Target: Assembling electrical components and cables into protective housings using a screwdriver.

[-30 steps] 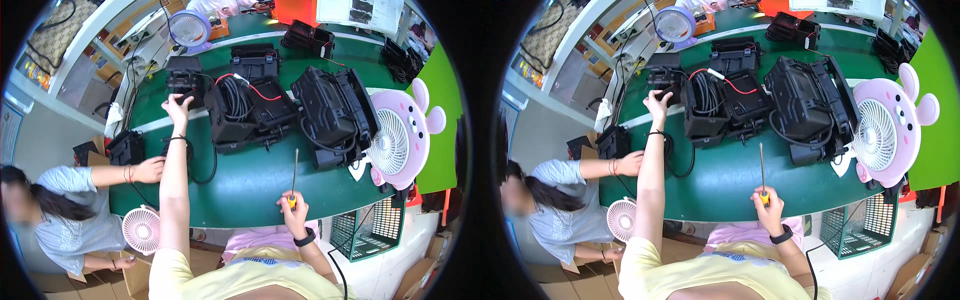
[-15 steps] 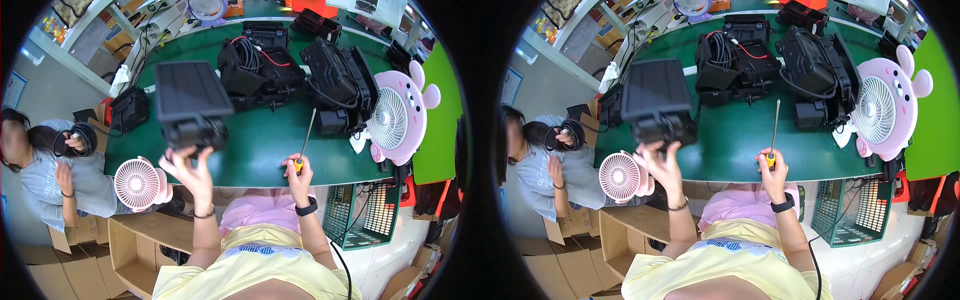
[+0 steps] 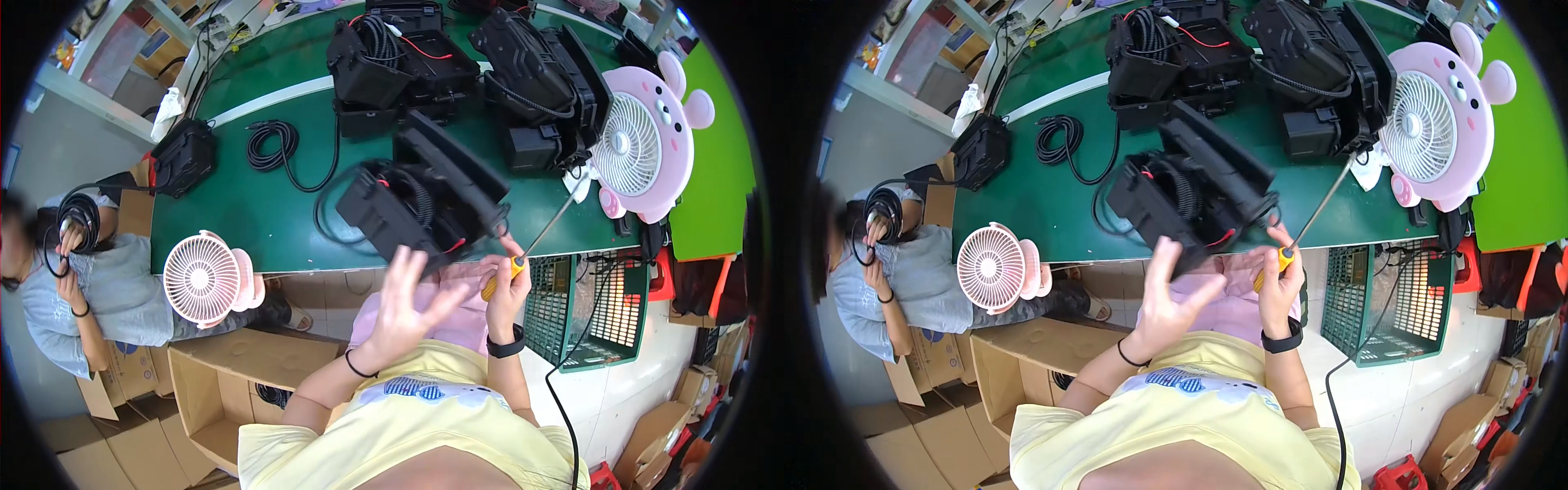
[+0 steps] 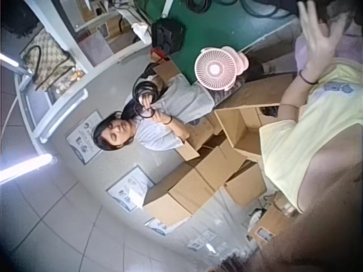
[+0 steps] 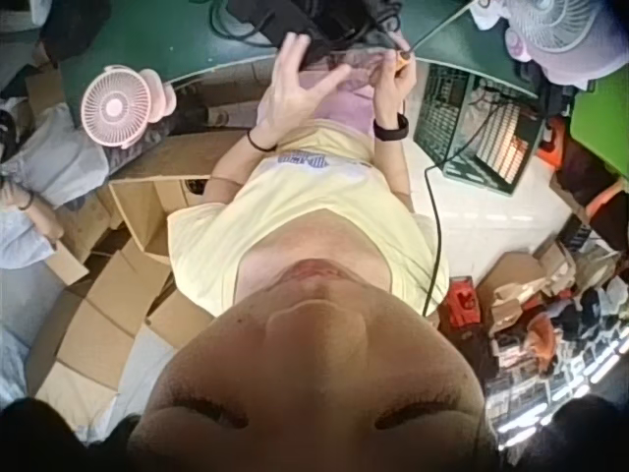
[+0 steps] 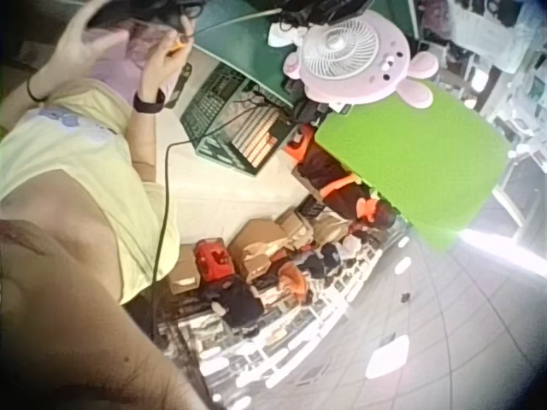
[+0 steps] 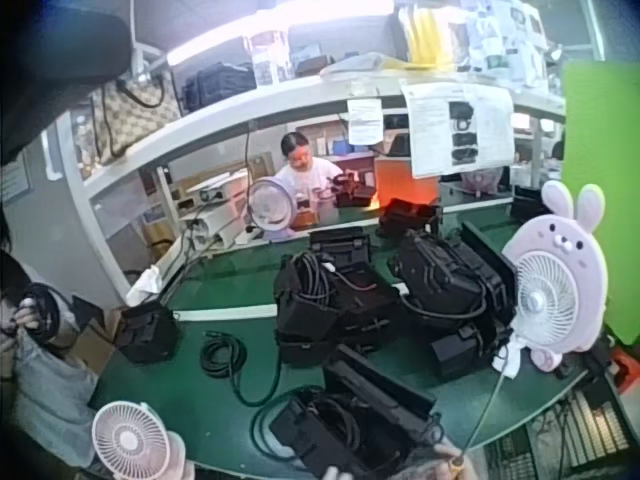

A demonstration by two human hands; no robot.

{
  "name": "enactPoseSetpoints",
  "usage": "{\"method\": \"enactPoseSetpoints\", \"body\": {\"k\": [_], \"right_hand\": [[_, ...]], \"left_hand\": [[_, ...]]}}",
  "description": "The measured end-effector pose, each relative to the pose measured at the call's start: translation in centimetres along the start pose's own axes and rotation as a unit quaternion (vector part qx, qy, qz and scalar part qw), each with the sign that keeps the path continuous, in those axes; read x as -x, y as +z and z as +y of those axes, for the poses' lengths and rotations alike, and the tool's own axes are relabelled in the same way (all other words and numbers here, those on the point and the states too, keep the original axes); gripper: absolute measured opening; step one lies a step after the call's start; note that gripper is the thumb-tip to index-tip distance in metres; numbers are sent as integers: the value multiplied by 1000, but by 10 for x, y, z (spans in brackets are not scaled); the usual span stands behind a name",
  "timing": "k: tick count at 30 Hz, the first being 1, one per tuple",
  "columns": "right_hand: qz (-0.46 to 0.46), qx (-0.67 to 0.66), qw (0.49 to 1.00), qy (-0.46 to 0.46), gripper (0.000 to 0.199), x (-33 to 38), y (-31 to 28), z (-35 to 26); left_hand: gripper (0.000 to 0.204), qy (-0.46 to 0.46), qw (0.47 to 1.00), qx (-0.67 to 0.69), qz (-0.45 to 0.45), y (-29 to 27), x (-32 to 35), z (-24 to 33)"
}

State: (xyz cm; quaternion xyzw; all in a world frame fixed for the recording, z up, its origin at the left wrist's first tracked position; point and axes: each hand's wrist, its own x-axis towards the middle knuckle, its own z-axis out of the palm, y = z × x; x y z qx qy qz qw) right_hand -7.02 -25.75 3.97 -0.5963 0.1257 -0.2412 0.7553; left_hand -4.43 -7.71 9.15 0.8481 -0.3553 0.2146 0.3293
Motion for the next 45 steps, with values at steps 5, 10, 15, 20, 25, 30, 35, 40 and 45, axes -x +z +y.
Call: {"method": "enactPoseSetpoints", "body": {"k": [5, 10, 15, 20, 25, 30, 35, 40, 45], "right_hand": [[84, 42, 994, 48, 37, -8, -12, 4], [52, -23, 992, 109, 34, -6, -9, -20], [5, 36, 998, 52, 41, -8, 2, -34], [-35, 175, 984, 21, 38, -28, 12, -59], [-66, 77, 992, 69, 33, -30, -1, -38], [-61, 41, 997, 25, 36, -11, -10, -21], [-39, 33, 998, 30, 36, 3, -4, -10], [-50, 68, 996, -1, 37, 4, 2, -7], [-45, 78, 996, -10, 37, 4, 4, -3]], "left_hand": [[28, 122, 983, 134, 16, -25, -50, -6], [29, 74, 995, 12, -61, -16, -101, -61], [41, 68, 995, -49, 62, 4, -51, -57], [28, 65, 963, -153, 211, 34, -3, -37], [43, 2, 969, 142, 202, 20, -2, -30], [59, -71, 993, 68, -64, -41, -66, -51], [32, -30, 995, 65, -64, -36, -61, -69], [36, -212, 919, 187, 276, -35, -29, -96], [41, -266, 913, -128, 281, -74, -22, -125]]}}
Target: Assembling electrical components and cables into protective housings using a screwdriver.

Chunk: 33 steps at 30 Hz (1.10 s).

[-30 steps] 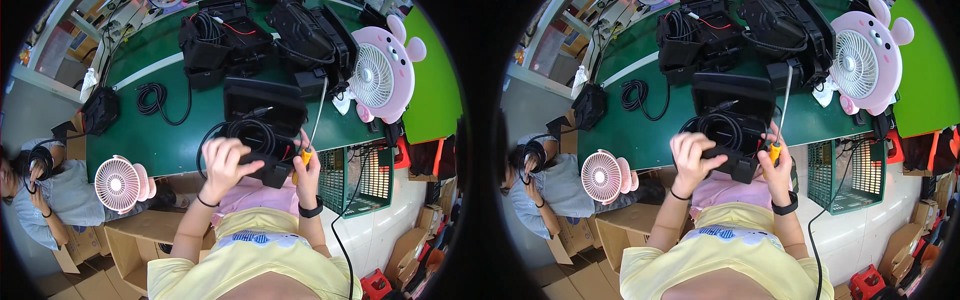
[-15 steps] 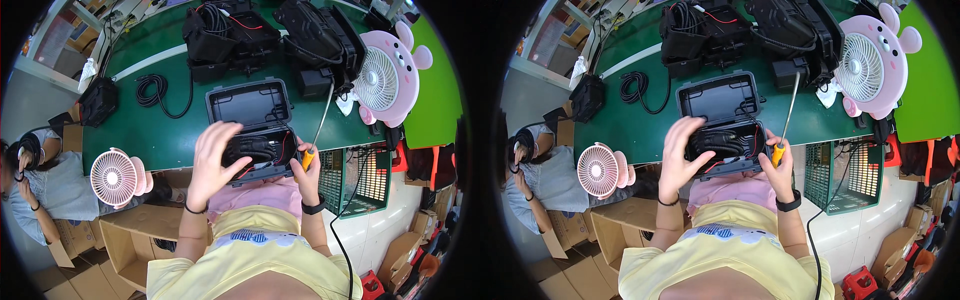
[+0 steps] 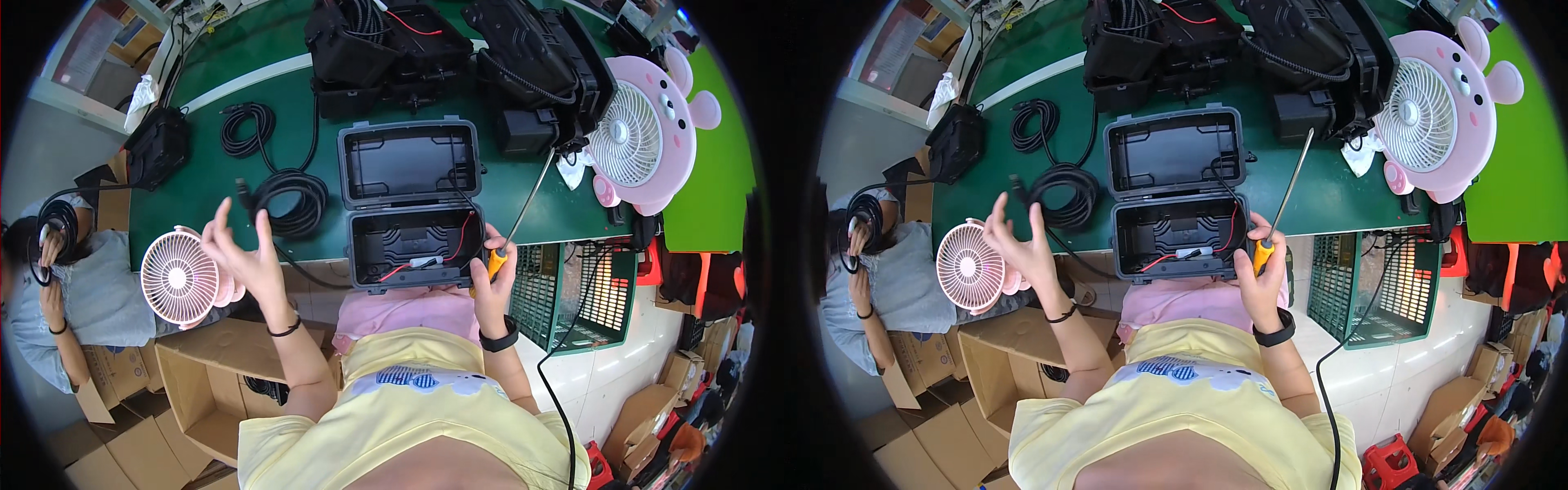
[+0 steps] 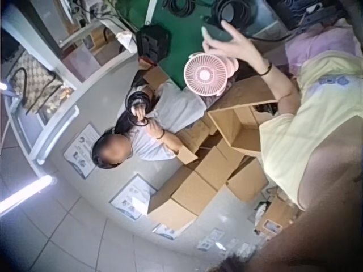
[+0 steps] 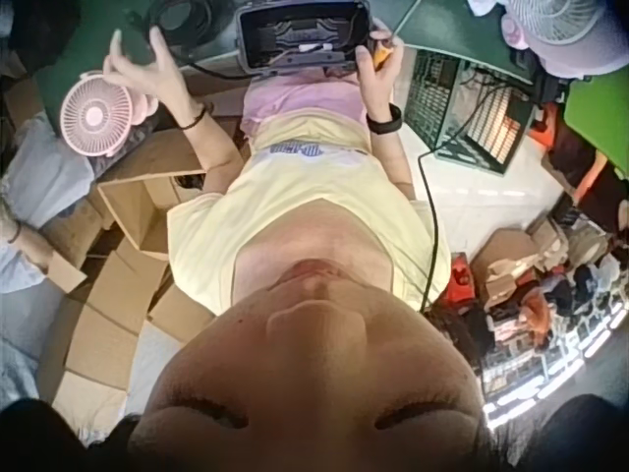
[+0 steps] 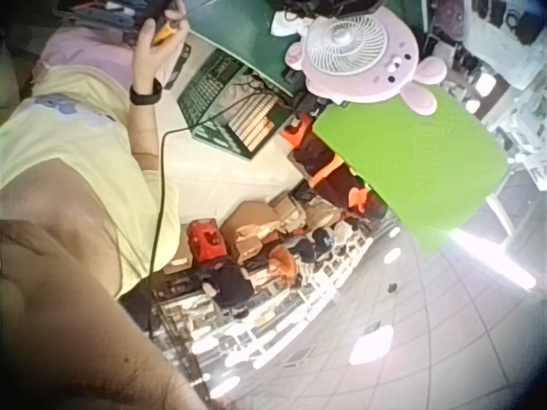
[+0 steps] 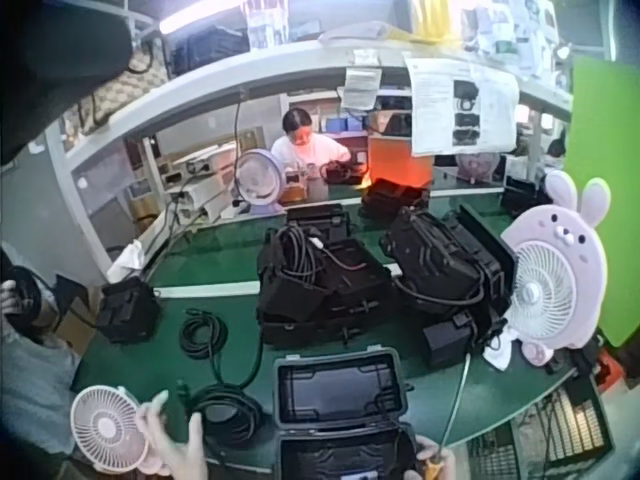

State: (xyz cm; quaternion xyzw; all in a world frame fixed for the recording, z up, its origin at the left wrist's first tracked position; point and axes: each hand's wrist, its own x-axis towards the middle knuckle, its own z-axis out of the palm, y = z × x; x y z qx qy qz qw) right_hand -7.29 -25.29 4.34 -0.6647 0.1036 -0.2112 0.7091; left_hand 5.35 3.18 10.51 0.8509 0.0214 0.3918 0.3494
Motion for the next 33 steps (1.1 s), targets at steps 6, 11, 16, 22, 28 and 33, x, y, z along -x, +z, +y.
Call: {"method": "enactPoseSetpoints", "body": {"k": [6, 11, 16, 22, 28, 33], "right_hand": [[-7, -17, 1000, 1, 39, -8, -1, -1], [-4, -3, 1000, 10, 37, -11, -2, -4], [0, -8, 1000, 29, 37, -14, -2, -11], [-10, 24, 1000, -11, 32, -16, -3, -22], [-1, 266, 961, -73, 32, -12, 1, -53], [-112, 413, 892, -149, 30, -20, 9, -77]], "left_hand": [[44, 471, 824, -17, -313, -34, 18, 48], [31, 663, 697, -38, -273, -17, 51, 31], [28, 639, 724, 63, -251, -13, 38, 38], [34, 483, 817, 114, -293, -4, 48, 56], [33, 434, 847, 74, -298, -2, 53, 36], [47, 427, 844, 8, -326, -6, 52, 47]]}}
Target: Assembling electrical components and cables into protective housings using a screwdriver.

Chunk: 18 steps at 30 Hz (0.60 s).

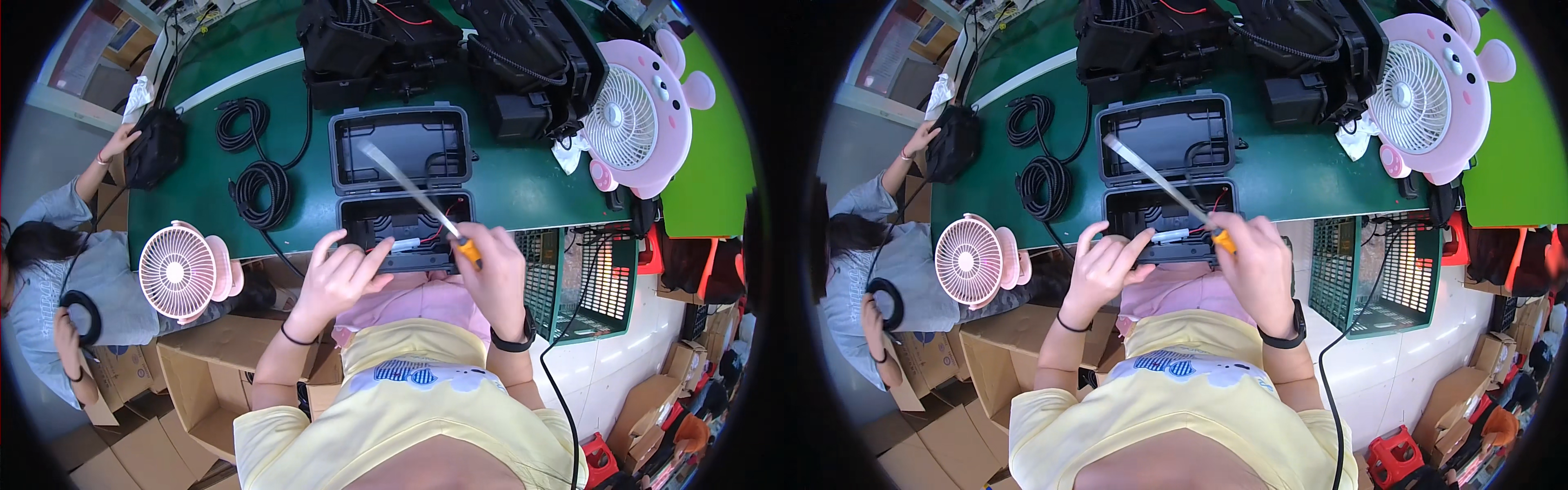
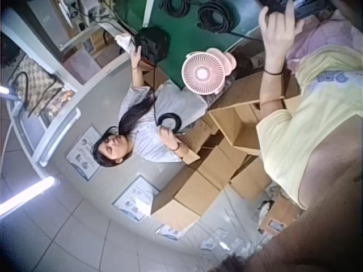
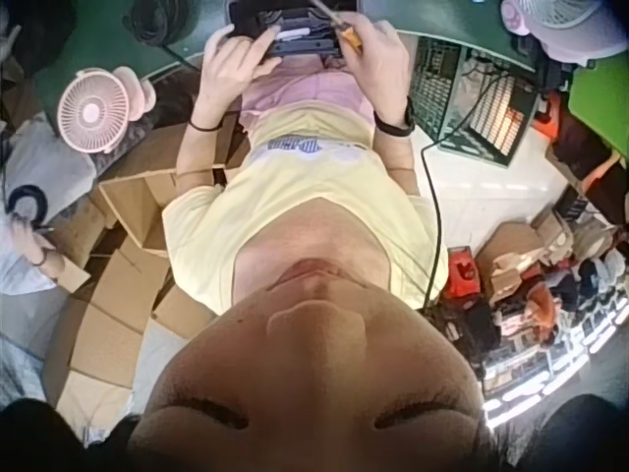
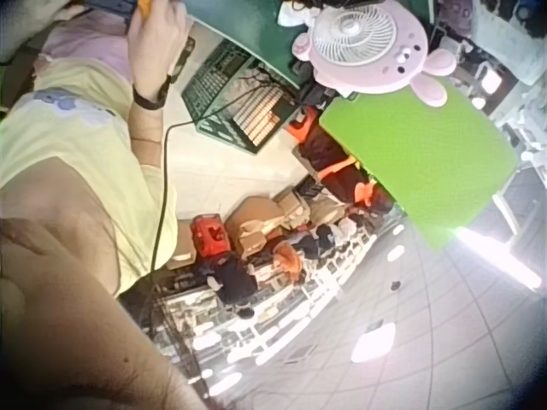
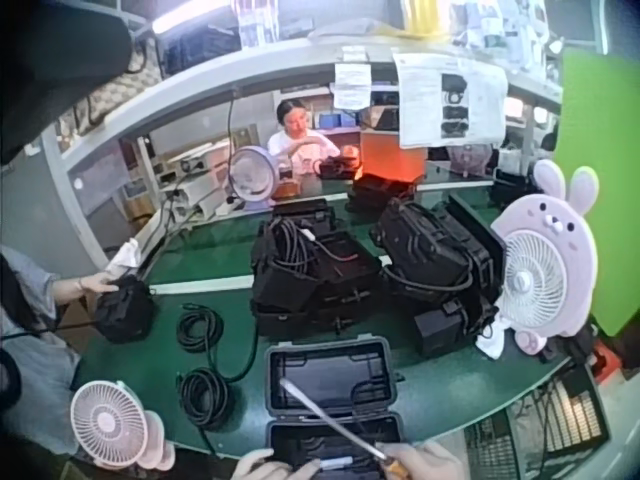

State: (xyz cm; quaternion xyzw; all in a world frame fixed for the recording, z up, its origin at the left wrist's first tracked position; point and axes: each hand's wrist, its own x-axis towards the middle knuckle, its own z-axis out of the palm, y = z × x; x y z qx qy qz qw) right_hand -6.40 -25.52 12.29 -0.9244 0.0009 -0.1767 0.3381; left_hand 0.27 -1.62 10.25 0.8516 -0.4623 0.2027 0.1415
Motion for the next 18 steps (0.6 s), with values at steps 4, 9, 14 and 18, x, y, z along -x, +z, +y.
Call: {"method": "enactPoseSetpoints", "body": {"k": [4, 9, 14, 18], "right_hand": [[-125, 26, 990, -56, 29, -8, -8, -7], [-244, -1, 961, -132, 30, -19, -14, 3], [-39, -252, 966, 31, 25, -45, -8, 32], [89, -164, 982, 10, 24, -83, 21, 52]], "left_hand": [[65, -22, 992, -58, -113, -21, -22, 20], [68, 4, 974, -70, -213, -3, -40, 28], [69, -15, 982, 4, -186, 5, -36, 30], [67, -28, 981, 10, -191, 4, -33, 33]]}}
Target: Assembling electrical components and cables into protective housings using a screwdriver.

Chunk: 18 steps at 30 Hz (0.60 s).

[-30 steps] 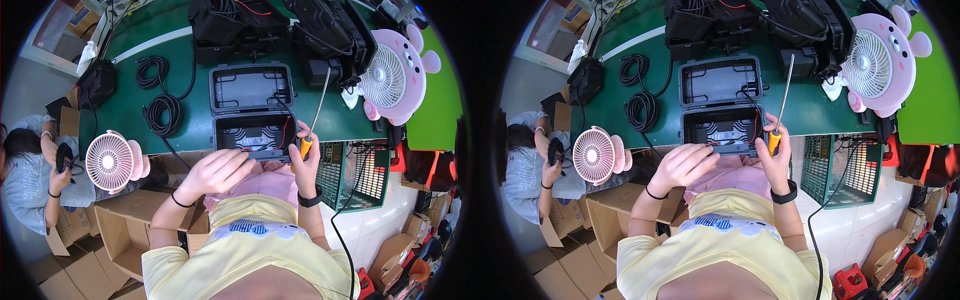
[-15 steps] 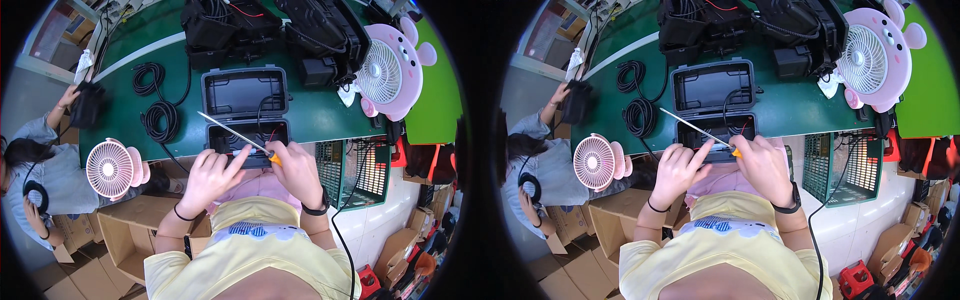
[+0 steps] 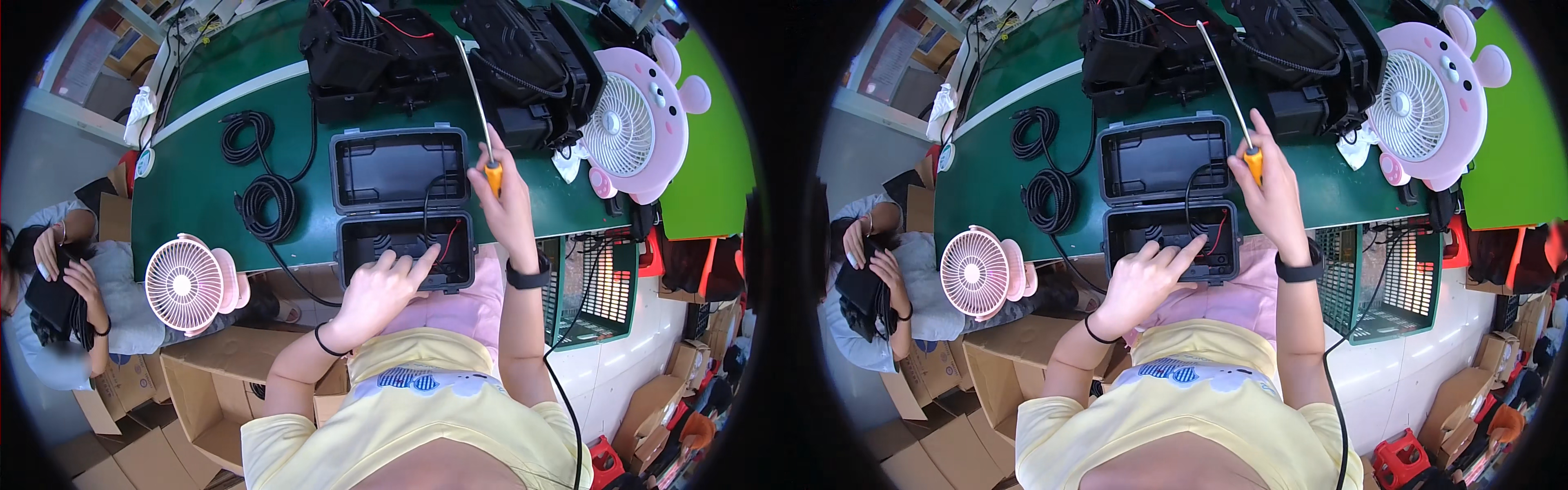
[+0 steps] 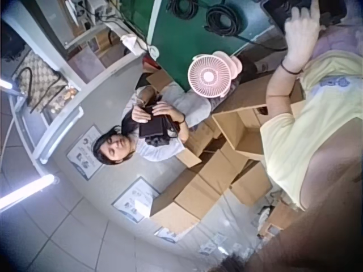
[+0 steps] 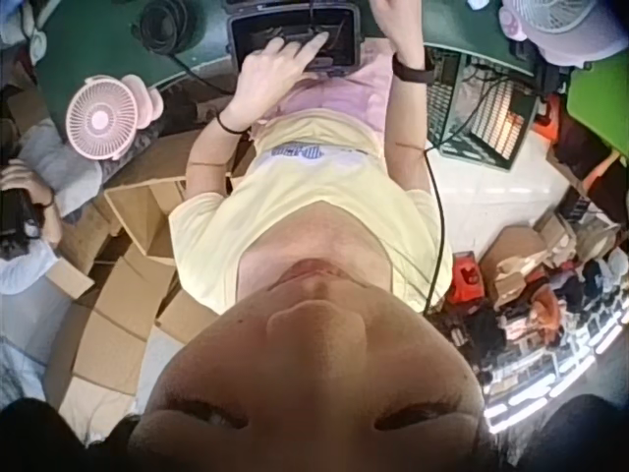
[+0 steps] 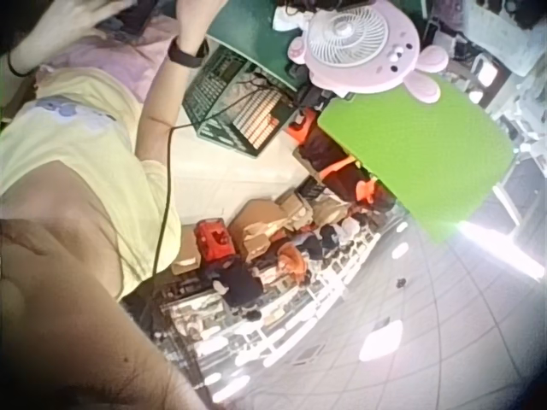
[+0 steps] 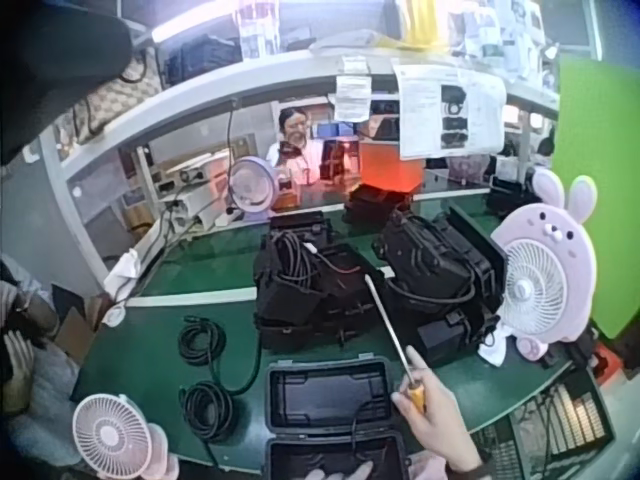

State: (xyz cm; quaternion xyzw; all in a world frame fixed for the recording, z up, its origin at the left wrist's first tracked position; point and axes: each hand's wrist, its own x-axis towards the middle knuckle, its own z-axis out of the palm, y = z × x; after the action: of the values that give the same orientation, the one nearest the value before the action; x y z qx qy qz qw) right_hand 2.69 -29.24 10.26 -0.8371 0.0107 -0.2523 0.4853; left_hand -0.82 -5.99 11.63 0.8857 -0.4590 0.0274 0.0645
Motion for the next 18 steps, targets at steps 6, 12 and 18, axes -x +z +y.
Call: {"method": "enactPoseSetpoints", "body": {"k": [6, 12, 18], "right_hand": [[-44, -157, 986, 29, 26, -22, 7, -1], [37, -200, 979, -32, 30, 1, -1, -36], [68, -128, 989, -36, 28, 23, 7, -38]], "left_hand": [[67, 10, 998, -53, -17, 2, -1, -3], [58, -34, 996, 51, -57, -23, -27, -23], [54, -83, 988, 93, 93, -31, -25, -35]]}}
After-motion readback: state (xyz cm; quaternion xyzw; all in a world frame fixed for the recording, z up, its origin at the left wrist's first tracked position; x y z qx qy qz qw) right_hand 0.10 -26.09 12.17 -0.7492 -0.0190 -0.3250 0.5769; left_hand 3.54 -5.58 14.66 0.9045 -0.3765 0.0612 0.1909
